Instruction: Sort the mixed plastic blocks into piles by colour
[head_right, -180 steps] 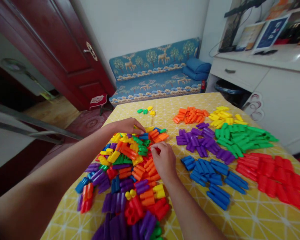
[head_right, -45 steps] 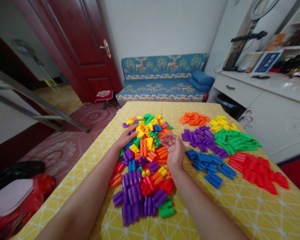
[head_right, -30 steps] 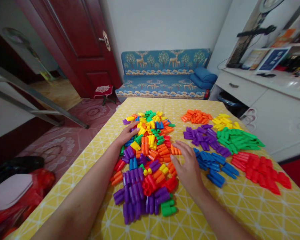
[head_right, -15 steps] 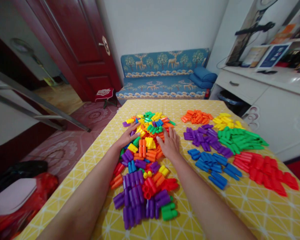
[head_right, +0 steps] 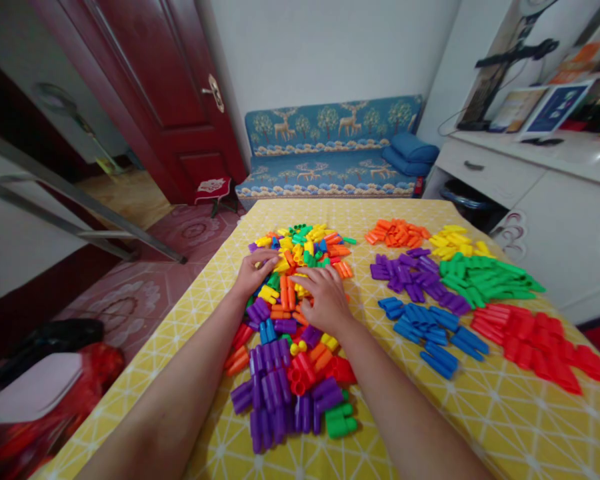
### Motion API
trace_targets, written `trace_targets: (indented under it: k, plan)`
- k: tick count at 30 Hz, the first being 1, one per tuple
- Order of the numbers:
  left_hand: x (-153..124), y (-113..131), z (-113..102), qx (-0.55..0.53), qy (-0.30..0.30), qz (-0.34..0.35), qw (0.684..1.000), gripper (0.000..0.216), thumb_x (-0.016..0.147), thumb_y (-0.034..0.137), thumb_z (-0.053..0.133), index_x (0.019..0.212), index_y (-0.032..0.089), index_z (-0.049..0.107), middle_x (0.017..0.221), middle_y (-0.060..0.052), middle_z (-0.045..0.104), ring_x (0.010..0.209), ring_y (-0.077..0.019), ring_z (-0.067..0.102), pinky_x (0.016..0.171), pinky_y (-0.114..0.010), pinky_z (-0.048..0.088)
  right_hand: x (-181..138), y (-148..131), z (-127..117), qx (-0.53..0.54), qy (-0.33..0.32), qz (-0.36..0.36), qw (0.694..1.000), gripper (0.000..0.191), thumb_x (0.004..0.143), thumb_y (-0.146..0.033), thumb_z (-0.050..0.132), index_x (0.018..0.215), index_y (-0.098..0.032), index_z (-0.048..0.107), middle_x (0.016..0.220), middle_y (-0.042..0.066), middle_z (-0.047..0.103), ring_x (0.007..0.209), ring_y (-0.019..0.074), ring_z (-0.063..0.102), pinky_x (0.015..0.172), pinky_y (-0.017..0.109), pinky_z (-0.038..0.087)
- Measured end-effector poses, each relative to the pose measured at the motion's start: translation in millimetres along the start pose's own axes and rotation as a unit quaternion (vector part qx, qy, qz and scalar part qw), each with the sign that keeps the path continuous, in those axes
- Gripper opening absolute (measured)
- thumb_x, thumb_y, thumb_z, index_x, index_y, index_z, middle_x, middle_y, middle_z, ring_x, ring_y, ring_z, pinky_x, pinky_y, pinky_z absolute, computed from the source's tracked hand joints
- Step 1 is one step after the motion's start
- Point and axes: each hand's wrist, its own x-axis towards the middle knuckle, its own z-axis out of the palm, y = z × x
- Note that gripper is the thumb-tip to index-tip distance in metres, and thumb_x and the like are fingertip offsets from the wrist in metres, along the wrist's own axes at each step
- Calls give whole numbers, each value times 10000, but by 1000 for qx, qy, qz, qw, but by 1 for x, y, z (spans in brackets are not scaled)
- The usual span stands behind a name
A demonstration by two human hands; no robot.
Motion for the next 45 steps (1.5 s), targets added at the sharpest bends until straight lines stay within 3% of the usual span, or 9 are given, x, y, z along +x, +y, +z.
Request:
trace_targets:
  k: [3, 7, 12, 20, 26, 32, 35, 40, 45]
  plan:
    - [0, 3, 0, -13, -24, -3, 1000, 262, 821, 422, 613, 867, 202, 747, 1000, -85, 720, 989, -221, 649, 962, -384, 478, 2, 2, 2, -10, -19, 15, 1000, 558, 746, -136, 532, 1274, -314, 565, 1315, -1, 553, 1177, 230, 486, 1106, 487, 232]
    - [0, 4, 1, -16, -40, 4, 999, 268, 832, 410, 604, 905, 195, 747, 1041, -90, 711, 1034, -220, 638, 1012, -386, 442, 4, 4, 5, 10, -10, 35, 999, 419, 821, -199, 546, 1225, -296, 606, 1236, 12, 600, 1100, 225, 520, 999, 425, 386]
    - [0, 4, 2, -12, -58, -3, 998, 298, 842, 437, 584, 915, 198, 748, 1076, -89, 704, 1058, -227, 629, 995, -387, 454, 2, 7, 13, 83, 57, 58, 993, 279, 850, -222, 539, 1098, -258, 661, 1079, 37, 660, 1043, 218, 565, 941, 377, 447]
    - [9, 24, 3, 22, -57, 40, 997, 315, 868, 432, 550, 847, 189, 749, 1019, -95, 713, 978, -215, 645, 911, -360, 486, -3, 14, 19, 291, 196, 200, 915, 285, 869, -408, 551, 1034, -181, 607, 901, 51, 693, 779, 193, 652, 721, 315, 517]
    - [10, 69, 7, 15, -249, 60, 967, 280, 777, 403, 682, 892, 153, 735, 899, -79, 729, 850, -186, 663, 815, -282, 495, -2, 9, 13, 379, 260, 217, 861, 246, 862, -421, 561, 976, -204, 539, 826, 21, 674, 721, 170, 634, 679, 286, 503]
    - [2, 69, 20, 109, -382, 74, 915, 365, 729, 354, 726, 1066, 215, 708, 1034, -56, 716, 920, -205, 650, 786, -257, 473, -1, 15, 14, 337, 322, 230, 854, 249, 827, -412, 596, 921, -186, 550, 797, 5, 609, 702, 151, 578, 653, 267, 474]
    - [1, 62, 28, 111, -325, 47, 938, 269, 827, 297, 607, 1066, 216, 703, 960, -40, 728, 836, -182, 653, 731, -248, 469, 0, 14, 15, 350, 313, 225, 854, 267, 827, -395, 598, 990, -188, 554, 841, 12, 617, 688, 146, 581, 650, 271, 481]
    - [2, 53, 36, 37, -120, -75, 989, 307, 898, 269, 466, 1111, 142, 646, 819, -40, 701, 643, -134, 631, 590, -220, 458, -3, 12, 9, 363, 320, 224, 846, 196, 881, -391, 523, 887, -196, 550, 718, -16, 578, 619, 136, 552, 616, 263, 466]
    - [1, 52, 37, -15, -93, -87, 992, 326, 890, 348, 498, 1110, 142, 623, 643, 14, 616, 545, -113, 590, 525, -203, 442, -3, 11, 7, 316, 255, 129, 904, 163, 877, -330, 540, 890, -204, 643, 1048, 55, 625, 987, 197, 588, 848, 315, 472]
